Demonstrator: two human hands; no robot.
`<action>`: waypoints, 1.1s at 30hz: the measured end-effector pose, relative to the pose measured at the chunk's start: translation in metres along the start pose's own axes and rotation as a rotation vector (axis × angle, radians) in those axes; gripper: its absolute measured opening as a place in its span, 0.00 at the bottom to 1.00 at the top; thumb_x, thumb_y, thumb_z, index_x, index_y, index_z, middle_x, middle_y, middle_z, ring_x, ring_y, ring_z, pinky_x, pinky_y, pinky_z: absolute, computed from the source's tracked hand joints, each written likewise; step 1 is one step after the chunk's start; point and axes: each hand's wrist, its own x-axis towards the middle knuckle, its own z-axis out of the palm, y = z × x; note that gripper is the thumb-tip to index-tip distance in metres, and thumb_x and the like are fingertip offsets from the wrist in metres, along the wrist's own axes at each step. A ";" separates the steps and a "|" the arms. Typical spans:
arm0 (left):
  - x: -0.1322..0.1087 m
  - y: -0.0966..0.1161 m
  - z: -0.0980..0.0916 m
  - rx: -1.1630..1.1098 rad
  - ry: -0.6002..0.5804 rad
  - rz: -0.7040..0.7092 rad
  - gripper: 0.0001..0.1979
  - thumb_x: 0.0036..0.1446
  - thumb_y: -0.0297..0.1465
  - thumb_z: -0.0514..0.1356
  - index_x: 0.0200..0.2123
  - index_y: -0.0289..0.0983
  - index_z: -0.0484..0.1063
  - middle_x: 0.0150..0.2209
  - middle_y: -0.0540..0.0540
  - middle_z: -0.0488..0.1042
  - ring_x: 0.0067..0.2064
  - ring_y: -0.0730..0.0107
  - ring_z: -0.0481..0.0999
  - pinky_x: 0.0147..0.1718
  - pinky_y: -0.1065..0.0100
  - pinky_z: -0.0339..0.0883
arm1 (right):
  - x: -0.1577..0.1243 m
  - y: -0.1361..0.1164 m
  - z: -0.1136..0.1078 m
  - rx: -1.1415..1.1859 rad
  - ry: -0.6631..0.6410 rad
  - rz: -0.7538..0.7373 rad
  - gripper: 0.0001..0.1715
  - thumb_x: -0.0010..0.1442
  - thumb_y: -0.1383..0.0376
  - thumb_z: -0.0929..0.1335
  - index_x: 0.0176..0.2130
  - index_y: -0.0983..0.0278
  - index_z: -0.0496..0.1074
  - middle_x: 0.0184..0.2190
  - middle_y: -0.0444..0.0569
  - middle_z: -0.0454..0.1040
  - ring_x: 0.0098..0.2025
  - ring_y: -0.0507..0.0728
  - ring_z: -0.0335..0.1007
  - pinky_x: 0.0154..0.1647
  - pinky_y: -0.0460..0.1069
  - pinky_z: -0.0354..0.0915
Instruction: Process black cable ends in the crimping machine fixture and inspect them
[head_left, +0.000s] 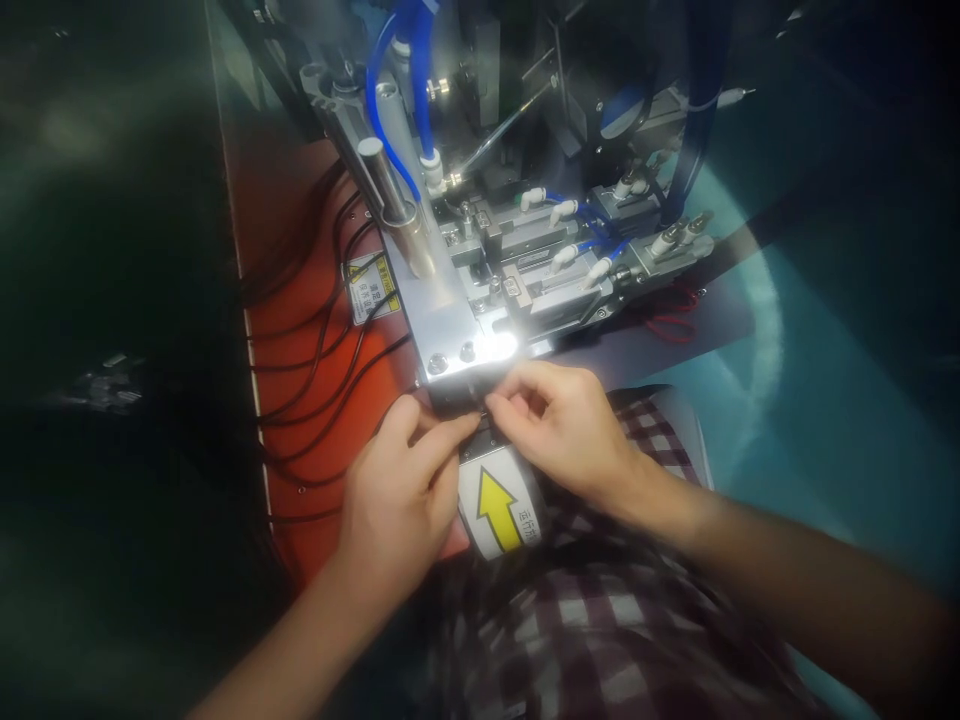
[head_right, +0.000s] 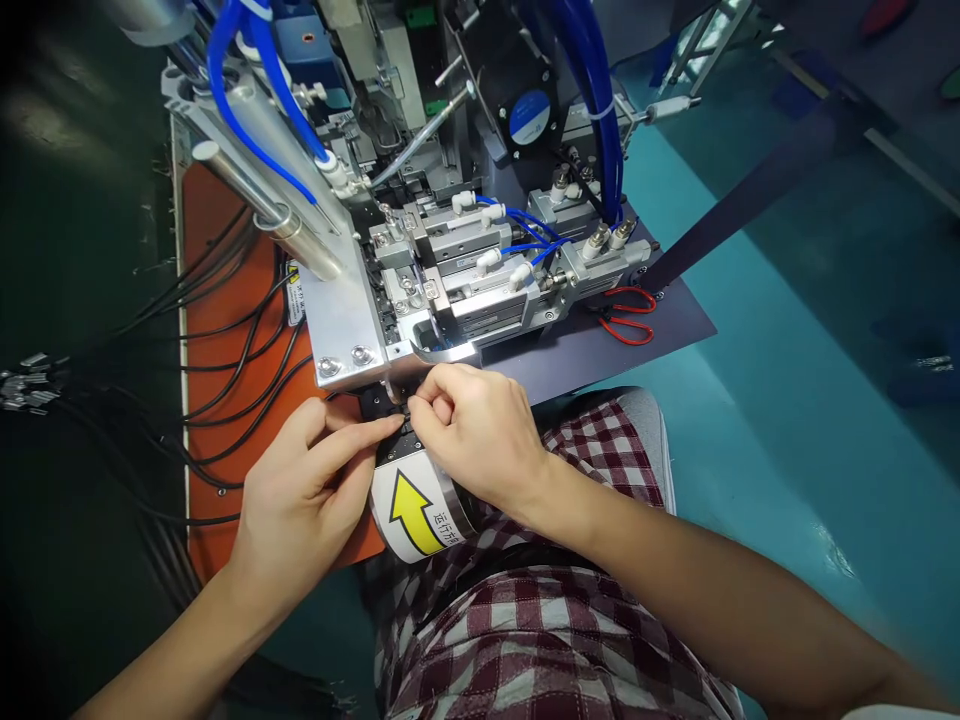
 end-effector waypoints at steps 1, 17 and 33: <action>0.000 0.000 0.000 0.000 0.001 -0.001 0.13 0.59 0.21 0.55 0.44 0.36 0.76 0.33 0.49 0.65 0.33 0.74 0.69 0.29 0.72 0.65 | -0.001 0.002 0.002 0.026 0.027 -0.005 0.08 0.55 0.69 0.67 0.24 0.63 0.70 0.19 0.41 0.67 0.23 0.50 0.61 0.27 0.45 0.58; 0.002 0.001 0.001 0.000 -0.001 -0.002 0.13 0.59 0.21 0.55 0.43 0.36 0.76 0.32 0.49 0.65 0.33 0.74 0.69 0.29 0.71 0.65 | -0.002 0.002 0.007 -0.033 0.050 -0.068 0.05 0.56 0.69 0.66 0.28 0.64 0.69 0.20 0.40 0.65 0.23 0.49 0.60 0.27 0.46 0.56; 0.002 0.001 0.001 0.002 0.003 0.007 0.13 0.58 0.20 0.55 0.43 0.32 0.76 0.32 0.49 0.64 0.33 0.74 0.69 0.29 0.72 0.64 | -0.004 0.016 0.002 0.631 -0.144 0.390 0.10 0.57 0.61 0.68 0.30 0.66 0.70 0.23 0.42 0.68 0.25 0.49 0.63 0.28 0.45 0.63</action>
